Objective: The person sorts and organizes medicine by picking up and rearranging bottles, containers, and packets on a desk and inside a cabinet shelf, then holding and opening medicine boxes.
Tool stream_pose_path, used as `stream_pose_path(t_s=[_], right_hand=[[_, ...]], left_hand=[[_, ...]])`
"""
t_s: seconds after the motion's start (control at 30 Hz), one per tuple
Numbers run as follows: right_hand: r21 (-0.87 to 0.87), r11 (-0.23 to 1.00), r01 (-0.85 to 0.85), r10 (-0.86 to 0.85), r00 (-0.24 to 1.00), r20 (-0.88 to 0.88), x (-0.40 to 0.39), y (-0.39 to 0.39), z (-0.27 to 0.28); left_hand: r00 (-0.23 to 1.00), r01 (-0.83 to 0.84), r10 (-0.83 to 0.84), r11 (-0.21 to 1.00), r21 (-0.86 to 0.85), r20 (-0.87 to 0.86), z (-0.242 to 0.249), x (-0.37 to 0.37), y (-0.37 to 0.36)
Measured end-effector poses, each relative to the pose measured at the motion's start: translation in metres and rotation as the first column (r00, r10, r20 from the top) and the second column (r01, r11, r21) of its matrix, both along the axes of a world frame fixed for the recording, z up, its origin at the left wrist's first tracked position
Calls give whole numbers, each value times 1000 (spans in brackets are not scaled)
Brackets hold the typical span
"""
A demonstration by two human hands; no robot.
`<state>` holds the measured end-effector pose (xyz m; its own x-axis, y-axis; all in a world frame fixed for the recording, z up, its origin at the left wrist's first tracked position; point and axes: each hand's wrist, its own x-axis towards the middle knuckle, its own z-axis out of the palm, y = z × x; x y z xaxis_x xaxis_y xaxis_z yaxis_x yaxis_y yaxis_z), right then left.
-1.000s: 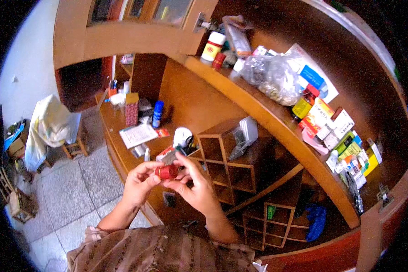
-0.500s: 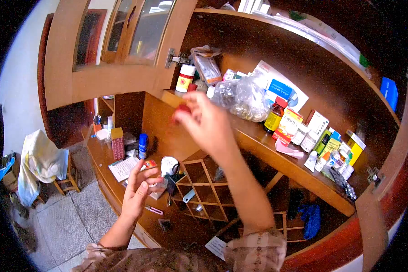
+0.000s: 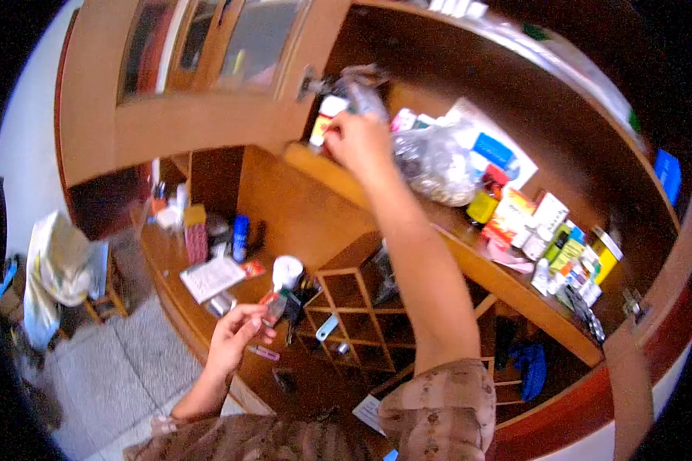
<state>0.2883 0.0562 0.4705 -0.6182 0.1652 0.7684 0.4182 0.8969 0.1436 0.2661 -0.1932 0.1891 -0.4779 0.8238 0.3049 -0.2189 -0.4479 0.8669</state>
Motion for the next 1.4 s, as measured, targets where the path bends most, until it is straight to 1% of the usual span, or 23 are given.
stream_pose_path(t_s=[0.03,0.07,0.13,0.23,0.3,0.37,0.4,0.53,0.7,0.8,0.87,0.9,0.93,1.0,1.03,1.1,1.13,1.17,1.23,1.27,1.3,1.37,1.4], right_hand=[[17,999,-34,35,999,-22,2,1,-1],[-56,998,-41,41,999,-9,-1,6,0],[-53,996,-71,71,997,-5,-2,6,-1],[80,995,57,-62,997,56,-2,-8,-3],[252,966,55,-70,996,52,-6,0,-8],[264,963,46,-63,996,58,-8,5,-10],[302,953,0,-15,999,47,-7,10,-11],[266,962,67,-95,991,93,-4,7,-10],[373,927,37,-70,995,74,0,-5,-11],[370,929,-5,-10,999,39,5,-15,-10],[474,865,-168,165,985,48,15,-18,-7],[523,816,-246,253,966,59,21,-21,-6],[522,814,-255,261,963,63,30,-25,-5],[529,829,-179,144,984,106,50,-32,-4],[529,829,-183,148,983,108,56,-32,-4],[558,811,-177,173,983,60,65,-26,-3],[545,830,-121,92,992,81,72,-11,0],[545,830,-115,83,993,84,73,-9,-1],[680,732,-45,-20,996,87,74,-7,-6],[652,755,-65,17,997,80,71,-12,-11],[650,758,-57,7,997,80,71,-12,-12],[666,745,42,-127,989,81,70,-11,-11],[711,700,70,-149,988,49,67,-10,-15]], left_hand=[[1000,-2,3,997,-83,1,-2,-2,-4],[1000,18,-16,995,-100,20,-11,-5,-4],[998,43,-39,996,-77,57,-32,-11,-4],[992,80,-69,990,-115,102,-55,-7,-10],[988,116,-100,984,-135,122,-69,-3,-14],[989,123,-106,976,-181,101,-81,2,-19],[982,138,-107,969,-206,154,-85,5,-23],[975,154,-101,947,-281,196,-102,14,-35],[971,179,-109,922,-344,212,-126,30,-44],[964,182,-92,912,-368,248,-135,32,-44],[990,130,-95,906,-402,105,-142,23,-45],[990,124,-87,907,-402,108,-149,18,-44],[997,67,-47,878,-474,54,-158,12,-42],[997,-65,24,777,-626,-74,-157,2,-42],[997,-67,28,777,-626,-73,-161,-1,-41],[957,-282,189,785,-552,-220,-181,-9,-34],[963,-268,237,821,-504,-126,-195,-13,-29],[966,-259,229,824,-504,-123,-198,-16,-25],[927,-364,247,772,-521,-282,-203,-26,-15],[905,-401,224,732,-550,-362,-202,-31,-9],[907,-393,213,735,-553,-363,-200,-36,0],[758,-571,206,669,-477,-619,-194,-44,22],[702,-588,163,682,-435,-694,-202,-52,36]])
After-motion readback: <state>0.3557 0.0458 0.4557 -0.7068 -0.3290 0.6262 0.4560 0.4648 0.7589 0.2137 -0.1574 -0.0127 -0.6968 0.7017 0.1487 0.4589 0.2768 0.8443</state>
